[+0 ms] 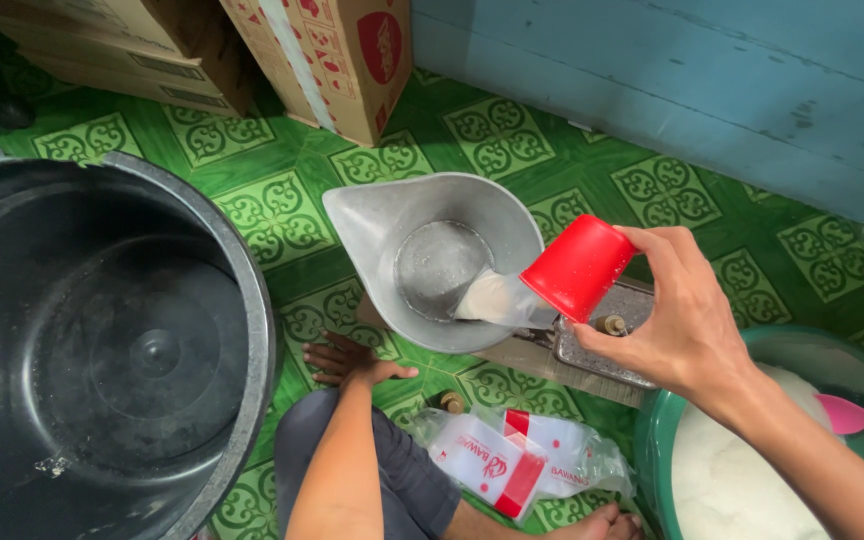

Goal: Manually weighing and packaging sugar into small plastic bags using a cup, a funnel, and a scale.

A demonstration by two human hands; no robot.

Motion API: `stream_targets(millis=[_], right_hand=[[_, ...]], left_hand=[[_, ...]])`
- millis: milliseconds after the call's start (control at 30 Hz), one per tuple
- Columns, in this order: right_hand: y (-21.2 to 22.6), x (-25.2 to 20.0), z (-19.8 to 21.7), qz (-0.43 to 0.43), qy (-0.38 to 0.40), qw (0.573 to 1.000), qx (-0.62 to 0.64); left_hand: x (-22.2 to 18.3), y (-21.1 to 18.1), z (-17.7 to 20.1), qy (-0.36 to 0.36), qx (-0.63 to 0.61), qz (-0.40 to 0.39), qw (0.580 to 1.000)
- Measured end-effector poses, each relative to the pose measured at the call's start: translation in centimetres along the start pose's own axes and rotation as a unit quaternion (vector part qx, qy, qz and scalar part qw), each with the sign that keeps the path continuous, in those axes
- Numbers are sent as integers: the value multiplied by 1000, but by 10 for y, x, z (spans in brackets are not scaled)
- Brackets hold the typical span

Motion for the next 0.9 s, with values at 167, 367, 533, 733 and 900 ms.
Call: stream_targets(millis=[167, 367, 533, 733, 900], right_hand=[[-1, 1, 2, 8, -9, 1000, 15], [0, -1, 2, 6, -11, 1000, -1], [1, -1, 2, 5, -7, 1000, -1], [0, 0, 2, -4, -6, 1000, -2], [4, 0, 3, 15, -11, 1000, -5]], left_hand=[[-3, -1, 1, 7, 1, 1, 1000], [1, 0, -1, -1, 0, -8, 1000], [2, -1, -1, -8, -7, -9, 1000], [4, 0, -2, -4, -3, -4, 1000], [4, 0, -3, -3, 0, -3, 1000]])
Point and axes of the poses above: each hand's wrist, its own x-axis towards the middle knuckle, its own z-axis out of the back of the hand, y = z × x, the point moved 8 cm from there along x, towards the middle knuckle, and after that the axes turned 6 degrees about y, right-handed, at the moved point
